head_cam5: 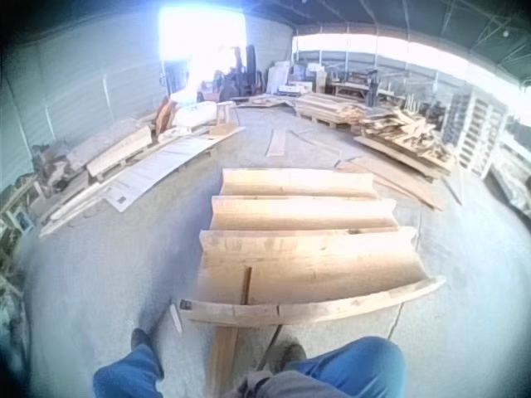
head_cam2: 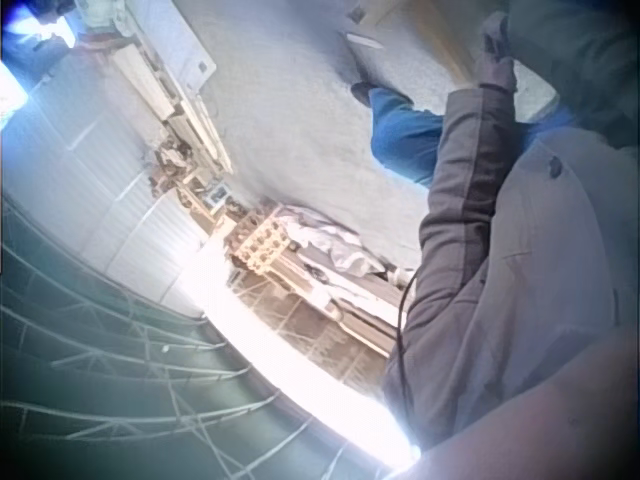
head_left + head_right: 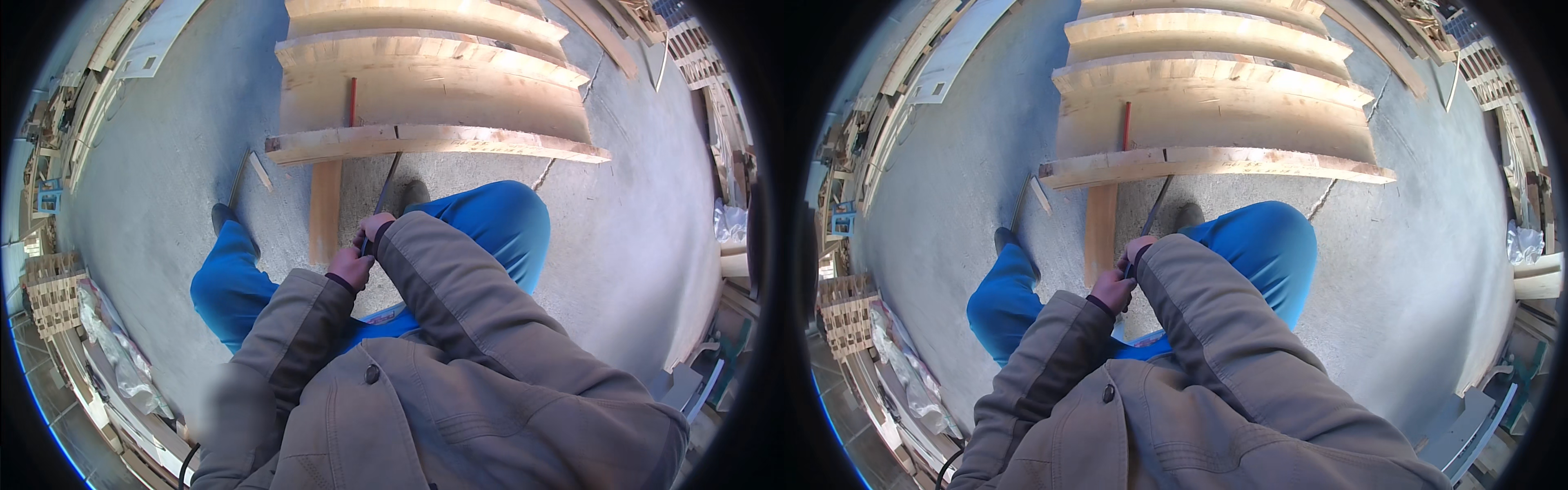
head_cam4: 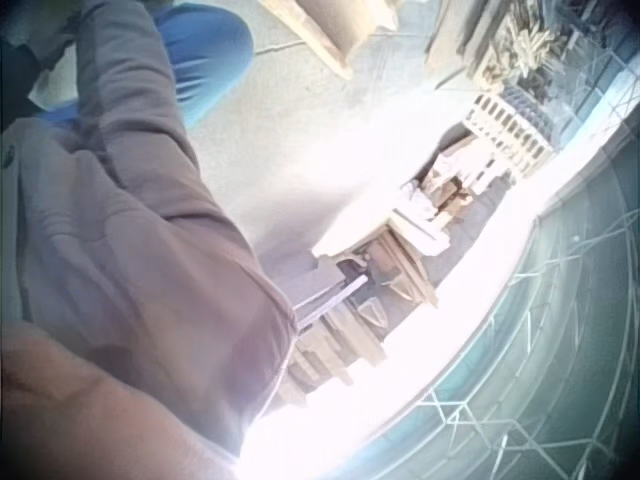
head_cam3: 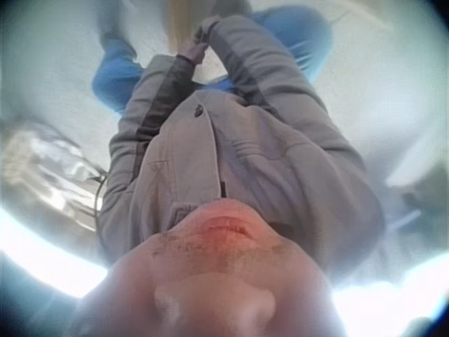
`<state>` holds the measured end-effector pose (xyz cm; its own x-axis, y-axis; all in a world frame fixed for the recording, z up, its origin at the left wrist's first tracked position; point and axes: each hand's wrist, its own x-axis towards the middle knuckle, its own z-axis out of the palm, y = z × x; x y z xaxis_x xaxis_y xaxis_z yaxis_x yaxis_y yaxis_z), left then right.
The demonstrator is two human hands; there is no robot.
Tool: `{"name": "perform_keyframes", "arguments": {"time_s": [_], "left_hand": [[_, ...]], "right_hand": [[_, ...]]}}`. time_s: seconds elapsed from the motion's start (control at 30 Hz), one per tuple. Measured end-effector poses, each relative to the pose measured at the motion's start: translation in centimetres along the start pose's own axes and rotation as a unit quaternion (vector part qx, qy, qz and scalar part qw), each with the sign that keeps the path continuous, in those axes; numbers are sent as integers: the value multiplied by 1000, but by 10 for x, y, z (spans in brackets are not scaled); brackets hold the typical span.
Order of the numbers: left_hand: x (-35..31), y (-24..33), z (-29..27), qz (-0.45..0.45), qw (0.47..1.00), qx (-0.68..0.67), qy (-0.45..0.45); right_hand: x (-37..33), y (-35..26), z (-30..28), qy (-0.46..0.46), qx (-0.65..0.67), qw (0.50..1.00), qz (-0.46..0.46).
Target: The person uses a hammer and a crowbar to pry apart and remove nails from a curved wooden structure. They repeatedly insert the crowbar into joints and lever it to separate the pieces, occasionally using the hammer to assist in removing fasteners.
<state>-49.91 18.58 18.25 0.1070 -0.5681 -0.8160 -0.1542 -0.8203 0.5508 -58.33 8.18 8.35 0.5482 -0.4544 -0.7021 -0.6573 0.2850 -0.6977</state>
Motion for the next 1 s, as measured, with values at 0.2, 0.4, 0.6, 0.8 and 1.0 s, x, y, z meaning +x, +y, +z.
{"name": "perform_keyframes", "arguments": {"time_s": [0.2,0.4,0.6,0.8,1.0], "left_hand": [[-27,33,-16,89,996,-8,0],[-42,4,-16,175,982,-51,-44],[-34,-7,-3,270,960,-19,66],[-39,9,-3,270,958,18,95],[-42,15,-2,280,953,29,115]], "right_hand": [[-29,-30,-7,74,537,828,141],[-39,-35,-3,102,578,797,143],[-39,-36,-6,66,566,809,144],[-41,-41,-12,57,595,789,141],[-41,-45,-15,50,575,805,138]]}}
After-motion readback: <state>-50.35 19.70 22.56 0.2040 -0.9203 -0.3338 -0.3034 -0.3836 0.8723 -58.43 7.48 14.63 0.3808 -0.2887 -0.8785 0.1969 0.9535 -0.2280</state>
